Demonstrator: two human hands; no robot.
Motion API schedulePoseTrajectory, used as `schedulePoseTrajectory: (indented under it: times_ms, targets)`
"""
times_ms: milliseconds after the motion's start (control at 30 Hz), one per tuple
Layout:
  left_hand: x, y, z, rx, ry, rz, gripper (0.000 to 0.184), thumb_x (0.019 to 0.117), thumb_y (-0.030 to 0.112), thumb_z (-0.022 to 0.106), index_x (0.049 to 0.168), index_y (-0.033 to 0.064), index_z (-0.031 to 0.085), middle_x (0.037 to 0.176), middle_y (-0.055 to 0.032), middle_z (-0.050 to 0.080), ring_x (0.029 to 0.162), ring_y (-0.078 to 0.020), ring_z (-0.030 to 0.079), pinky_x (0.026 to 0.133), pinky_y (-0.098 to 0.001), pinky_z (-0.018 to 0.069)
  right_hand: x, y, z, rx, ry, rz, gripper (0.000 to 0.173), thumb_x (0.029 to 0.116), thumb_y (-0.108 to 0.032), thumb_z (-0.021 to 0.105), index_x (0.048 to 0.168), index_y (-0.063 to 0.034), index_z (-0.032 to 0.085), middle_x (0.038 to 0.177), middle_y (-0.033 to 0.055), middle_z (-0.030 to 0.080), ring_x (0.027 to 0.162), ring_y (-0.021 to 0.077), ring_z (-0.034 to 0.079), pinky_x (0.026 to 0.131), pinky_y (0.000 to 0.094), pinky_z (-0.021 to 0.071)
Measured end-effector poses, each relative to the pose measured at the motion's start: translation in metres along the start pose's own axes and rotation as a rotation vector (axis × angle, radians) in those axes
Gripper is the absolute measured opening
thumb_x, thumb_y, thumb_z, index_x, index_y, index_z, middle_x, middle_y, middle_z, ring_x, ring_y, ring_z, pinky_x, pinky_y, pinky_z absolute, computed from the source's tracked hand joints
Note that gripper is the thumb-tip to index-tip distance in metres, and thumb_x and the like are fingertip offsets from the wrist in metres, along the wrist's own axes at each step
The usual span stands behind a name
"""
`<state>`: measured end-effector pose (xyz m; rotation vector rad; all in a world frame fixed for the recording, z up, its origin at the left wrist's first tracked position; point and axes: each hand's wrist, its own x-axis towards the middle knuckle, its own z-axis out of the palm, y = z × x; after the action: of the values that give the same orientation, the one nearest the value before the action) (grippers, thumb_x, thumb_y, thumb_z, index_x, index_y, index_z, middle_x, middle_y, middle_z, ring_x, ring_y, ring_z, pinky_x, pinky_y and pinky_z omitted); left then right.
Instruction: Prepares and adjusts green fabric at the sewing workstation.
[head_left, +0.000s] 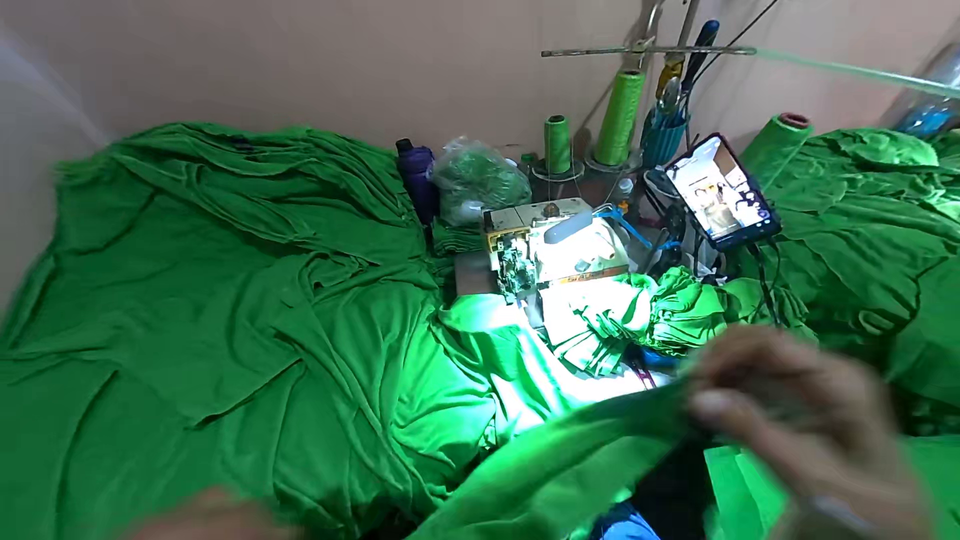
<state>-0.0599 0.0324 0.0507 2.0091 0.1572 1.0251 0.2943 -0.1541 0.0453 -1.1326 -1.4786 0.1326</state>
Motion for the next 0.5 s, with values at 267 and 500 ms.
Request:
schedulePoseTrajectory:
  times_ms: [267, 500]
  targets:
    - [0.017, -0.026, 0.066, 0.188, 0.048, -0.099, 0.008, 0.0963, 0.025, 0.071, 0.104, 0.0237, 0.073, 0.094, 0.0186, 0.073, 0.083, 0.0108, 0.065, 0.073, -0.0104, 0.0547, 0.007, 0.032, 0.127, 0.454, -0.330, 0.091, 0.021, 0.1001, -0.008, 0.058, 0.094, 0.0106, 0.066, 0.078, 0.0094, 0.065, 0.072, 0.0013, 0.059, 0.068, 0.0159, 0.0472]
    - [-0.032, -0.060, 0.070, -0.065, 0.151, -0.336, 0.018, 0.0903, 0.018, 0.076, 0.102, 0.0318, 0.073, 0.097, 0.0227, 0.074, 0.084, 0.0077, 0.068, 0.075, -0.0154, 0.0579, 0.025, 0.021, 0.123, 0.443, -0.191, -0.037, 0.017, 0.0980, -0.005, 0.058, 0.094, 0.0106, 0.064, 0.079, 0.0087, 0.064, 0.073, -0.0013, 0.057, 0.068, 0.0121, 0.0459]
